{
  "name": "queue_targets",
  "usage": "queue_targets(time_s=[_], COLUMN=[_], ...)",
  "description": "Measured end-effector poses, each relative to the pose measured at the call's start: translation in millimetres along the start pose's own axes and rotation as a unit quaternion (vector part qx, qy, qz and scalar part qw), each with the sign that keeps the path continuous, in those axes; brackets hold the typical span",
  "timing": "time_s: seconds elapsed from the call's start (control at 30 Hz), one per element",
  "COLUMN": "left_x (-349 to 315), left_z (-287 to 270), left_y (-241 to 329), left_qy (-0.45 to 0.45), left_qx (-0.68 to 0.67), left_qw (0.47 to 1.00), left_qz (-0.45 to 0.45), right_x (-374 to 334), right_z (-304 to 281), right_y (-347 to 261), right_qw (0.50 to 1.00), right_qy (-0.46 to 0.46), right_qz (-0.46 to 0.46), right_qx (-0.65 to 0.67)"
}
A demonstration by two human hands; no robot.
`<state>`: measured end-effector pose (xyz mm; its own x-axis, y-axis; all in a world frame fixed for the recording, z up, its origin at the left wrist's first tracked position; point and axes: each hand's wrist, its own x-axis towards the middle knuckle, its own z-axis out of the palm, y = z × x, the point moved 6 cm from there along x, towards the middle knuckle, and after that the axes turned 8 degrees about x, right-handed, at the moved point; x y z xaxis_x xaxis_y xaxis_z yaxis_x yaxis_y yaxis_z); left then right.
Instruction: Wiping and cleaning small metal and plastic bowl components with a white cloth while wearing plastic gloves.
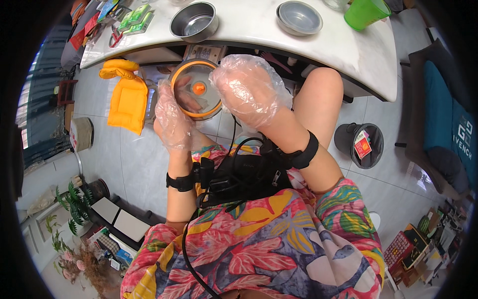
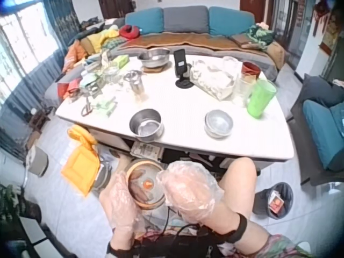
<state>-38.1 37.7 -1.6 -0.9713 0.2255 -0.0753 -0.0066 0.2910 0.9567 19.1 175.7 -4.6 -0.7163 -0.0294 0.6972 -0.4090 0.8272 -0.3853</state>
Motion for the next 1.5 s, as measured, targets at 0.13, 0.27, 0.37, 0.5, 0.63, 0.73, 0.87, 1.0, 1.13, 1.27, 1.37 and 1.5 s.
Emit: queue_targets(time_s=[0.13, 0.27, 0.37, 0.5, 0.63, 0.73, 0.87, 1.0, 1.13, 1.27, 1.37, 1.5], left_x=[2, -3, -7, -7, -2, -4, -2, -4, -6, 4, 4, 1], left_z=[0, 1, 2, 3, -7, -6, 2, 8, 4, 8, 5, -2], left_y=[2, -2, 3, 10, 1, -4, 1, 12, 17, -4, -4, -8], left_qy=[-0.003, -0.001, 0.047, 0.053, 0.084, 0.034, 0.003, -0.013, 0.026, -0.052, -0.022, 0.056], left_qx=[0.048, 0.002, 0.095, 0.063, 0.091, 0.040, 0.027, 0.044, 0.131, -0.018, -0.008, 0.045], left_qw=[0.998, 0.999, 0.994, 0.991, 0.989, 0.999, 1.000, 0.998, 0.988, 0.998, 1.000, 0.997], left_qz=[0.044, -0.053, -0.018, 0.110, 0.083, -0.010, -0.008, 0.044, 0.072, -0.007, 0.011, -0.028], right_x=[8, 12, 23, 32, 18, 2, 15, 32, 45, 39, 22, 9], right_z=[-6, -5, -5, -3, -5, 0, -11, -10, -1, -7, -2, 6], right_y=[-14, -41, -48, -47, -47, -29, -7, -2, -15, 5, 3, -15], right_qw=[0.998, 0.992, 0.991, 0.993, 0.987, 0.994, 0.997, 0.996, 0.987, 0.989, 0.987, 0.977], right_qy=[-0.052, -0.105, -0.088, -0.016, -0.065, -0.080, -0.048, -0.027, -0.083, -0.102, -0.116, -0.154], right_qz=[0.031, 0.049, 0.076, 0.052, 0.030, 0.012, 0.047, 0.053, -0.003, 0.011, 0.019, 0.034], right_qx=[0.021, 0.053, 0.069, 0.109, 0.146, 0.073, 0.030, 0.061, 0.140, 0.104, 0.109, 0.144])
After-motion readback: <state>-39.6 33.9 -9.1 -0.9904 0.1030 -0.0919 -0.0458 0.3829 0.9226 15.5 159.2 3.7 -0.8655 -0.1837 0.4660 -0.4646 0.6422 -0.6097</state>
